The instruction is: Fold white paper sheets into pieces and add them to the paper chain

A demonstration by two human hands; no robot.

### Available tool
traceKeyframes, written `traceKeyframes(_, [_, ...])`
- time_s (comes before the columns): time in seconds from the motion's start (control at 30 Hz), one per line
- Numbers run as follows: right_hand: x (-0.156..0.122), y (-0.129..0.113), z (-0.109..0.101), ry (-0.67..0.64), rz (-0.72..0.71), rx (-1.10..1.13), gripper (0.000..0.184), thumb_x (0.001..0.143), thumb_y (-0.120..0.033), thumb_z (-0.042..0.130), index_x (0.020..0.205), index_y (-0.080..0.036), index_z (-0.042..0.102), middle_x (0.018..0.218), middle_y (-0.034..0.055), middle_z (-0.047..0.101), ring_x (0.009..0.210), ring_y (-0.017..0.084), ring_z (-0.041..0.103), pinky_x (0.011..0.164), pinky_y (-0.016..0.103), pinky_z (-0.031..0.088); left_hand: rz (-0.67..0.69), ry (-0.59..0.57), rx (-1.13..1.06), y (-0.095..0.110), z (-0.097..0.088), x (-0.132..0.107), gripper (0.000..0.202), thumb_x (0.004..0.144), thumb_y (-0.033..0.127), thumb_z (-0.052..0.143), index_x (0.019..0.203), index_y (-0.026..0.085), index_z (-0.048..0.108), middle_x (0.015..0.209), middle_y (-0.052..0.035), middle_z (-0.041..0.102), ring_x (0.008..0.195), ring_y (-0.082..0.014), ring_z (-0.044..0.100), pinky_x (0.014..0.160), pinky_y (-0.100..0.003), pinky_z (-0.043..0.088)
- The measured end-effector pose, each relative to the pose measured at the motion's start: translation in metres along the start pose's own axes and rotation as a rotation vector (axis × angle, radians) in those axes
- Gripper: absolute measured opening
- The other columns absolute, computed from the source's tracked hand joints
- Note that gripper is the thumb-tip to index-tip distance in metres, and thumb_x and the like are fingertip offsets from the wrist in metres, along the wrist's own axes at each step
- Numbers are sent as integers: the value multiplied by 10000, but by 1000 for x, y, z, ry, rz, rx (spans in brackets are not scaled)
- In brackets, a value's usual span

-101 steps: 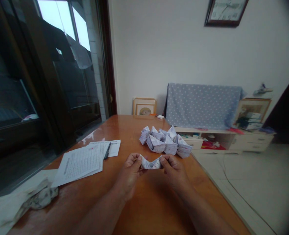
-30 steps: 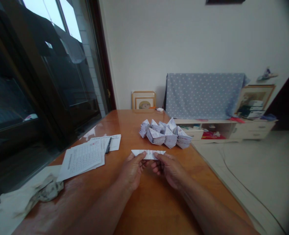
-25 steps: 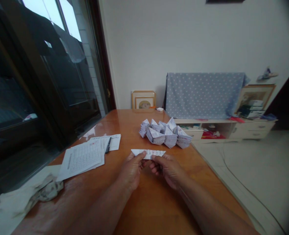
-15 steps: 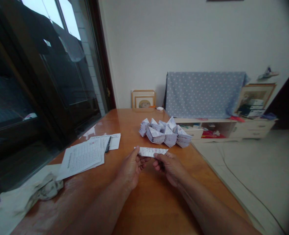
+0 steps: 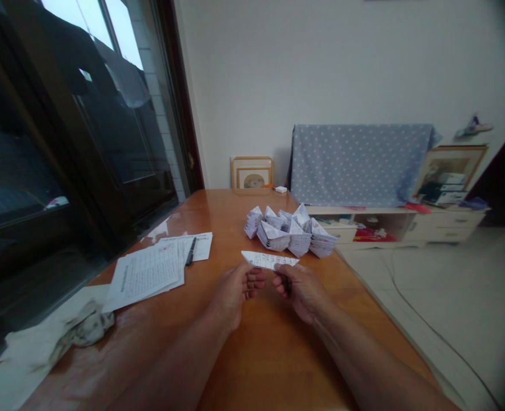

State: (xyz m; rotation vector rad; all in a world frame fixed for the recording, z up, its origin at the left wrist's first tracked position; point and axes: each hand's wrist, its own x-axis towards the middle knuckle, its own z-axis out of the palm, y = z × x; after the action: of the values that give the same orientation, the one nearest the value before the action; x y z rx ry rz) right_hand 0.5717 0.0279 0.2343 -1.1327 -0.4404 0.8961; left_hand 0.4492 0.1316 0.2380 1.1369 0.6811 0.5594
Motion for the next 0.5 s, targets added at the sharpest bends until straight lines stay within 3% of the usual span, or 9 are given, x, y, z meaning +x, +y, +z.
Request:
traceKeyframes(0.33, [1, 2, 1, -51, -1, -44, 225, 796, -362, 697, 755, -156, 615, 598, -8, 631, 471, 84, 500, 457, 215, 318, 138, -13, 116, -3, 2, -3, 255, 826, 384, 622, 885, 140, 668, 925, -108, 725, 796, -176, 649, 691, -272, 438])
traceKeyframes(0.5, [1, 3, 1, -98, 87, 50, 191, 791, -323, 715, 802, -146, 646, 617, 6, 640, 494, 88, 525, 447, 199, 336, 250, 41, 163, 0, 6, -5, 196, 807, 331, 635, 844, 141, 660, 837, -75, 702, 741, -156, 614, 678, -266, 431])
